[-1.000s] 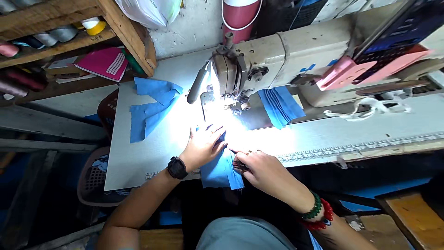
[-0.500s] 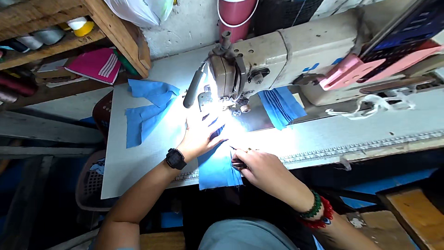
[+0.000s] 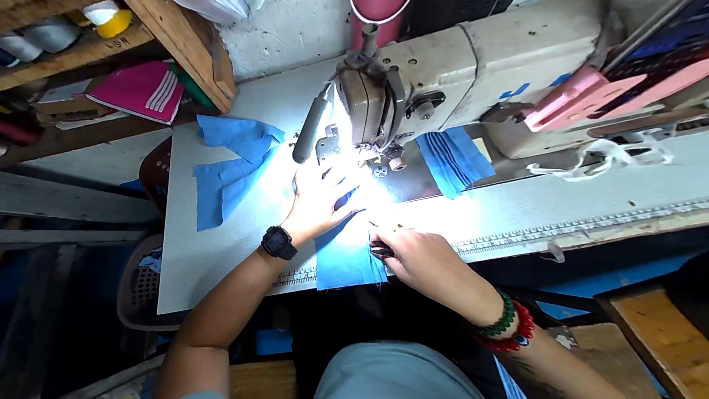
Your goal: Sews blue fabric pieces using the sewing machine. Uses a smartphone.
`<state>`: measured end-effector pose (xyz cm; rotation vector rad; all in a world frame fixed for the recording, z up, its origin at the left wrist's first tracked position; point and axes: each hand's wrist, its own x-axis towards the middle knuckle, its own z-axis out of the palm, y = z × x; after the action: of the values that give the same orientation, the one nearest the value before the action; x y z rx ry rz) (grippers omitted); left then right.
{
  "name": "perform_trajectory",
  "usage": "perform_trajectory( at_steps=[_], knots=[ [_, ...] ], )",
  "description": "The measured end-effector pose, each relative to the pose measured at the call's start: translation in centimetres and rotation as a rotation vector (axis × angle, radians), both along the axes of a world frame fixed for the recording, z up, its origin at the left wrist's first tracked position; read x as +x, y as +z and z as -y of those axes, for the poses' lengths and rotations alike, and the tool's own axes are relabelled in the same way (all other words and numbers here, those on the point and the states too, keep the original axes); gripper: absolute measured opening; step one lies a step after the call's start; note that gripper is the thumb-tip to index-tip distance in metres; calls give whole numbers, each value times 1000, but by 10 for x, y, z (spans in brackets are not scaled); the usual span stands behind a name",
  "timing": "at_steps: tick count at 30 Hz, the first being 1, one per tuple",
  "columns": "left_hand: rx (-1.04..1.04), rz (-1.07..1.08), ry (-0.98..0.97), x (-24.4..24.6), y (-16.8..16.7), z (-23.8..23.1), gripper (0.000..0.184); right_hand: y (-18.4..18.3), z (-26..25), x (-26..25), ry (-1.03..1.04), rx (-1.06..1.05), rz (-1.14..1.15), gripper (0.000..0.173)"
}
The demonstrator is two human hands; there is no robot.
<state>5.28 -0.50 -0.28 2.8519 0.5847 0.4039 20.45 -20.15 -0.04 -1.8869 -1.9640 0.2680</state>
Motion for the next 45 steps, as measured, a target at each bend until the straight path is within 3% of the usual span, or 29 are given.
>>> perform_trajectory(
  at_steps=[7,10,13,16,19,22,24,27,33,37,40,42,45],
  knots=[
    [3,49,7,-2,-4,1,51,-3,-1,3,-24,83,-11,20],
    [-1,25,9,0,-7,0,52,-7,-3,12,-171,115,58,48],
    [-21,56,3,-1,-12,-1,51,-6,-4,20,-202,90,155,54],
    [-21,44,5,-2,-12,0,51,6,1,28,-219,166,107,45],
    [-21,70,7,-3,-15,-1,49,37,11,55,-379,554,13,40],
    [-8,132,7,-5,-21,-1,49,87,22,101,-573,799,-29,62],
    [18,176,16,-6,-23,1,49,112,21,124,-669,832,-147,86],
    [92,260,1,-6,-20,4,44,126,6,139,-719,761,-280,104],
    [311,485,-68,-17,-4,17,30,130,-11,142,-740,747,-309,102],
    [171,690,-141,-22,32,70,29,149,4,143,-499,999,-264,98],
    [-98,861,-180,-20,61,126,34,171,22,124,-367,1134,-190,102],
    [-337,926,-227,-13,75,158,48,174,41,85,-286,1051,-231,105],
    [-538,1013,-277,5,72,192,74,127,63,19,-227,803,-362,104]
  ],
)
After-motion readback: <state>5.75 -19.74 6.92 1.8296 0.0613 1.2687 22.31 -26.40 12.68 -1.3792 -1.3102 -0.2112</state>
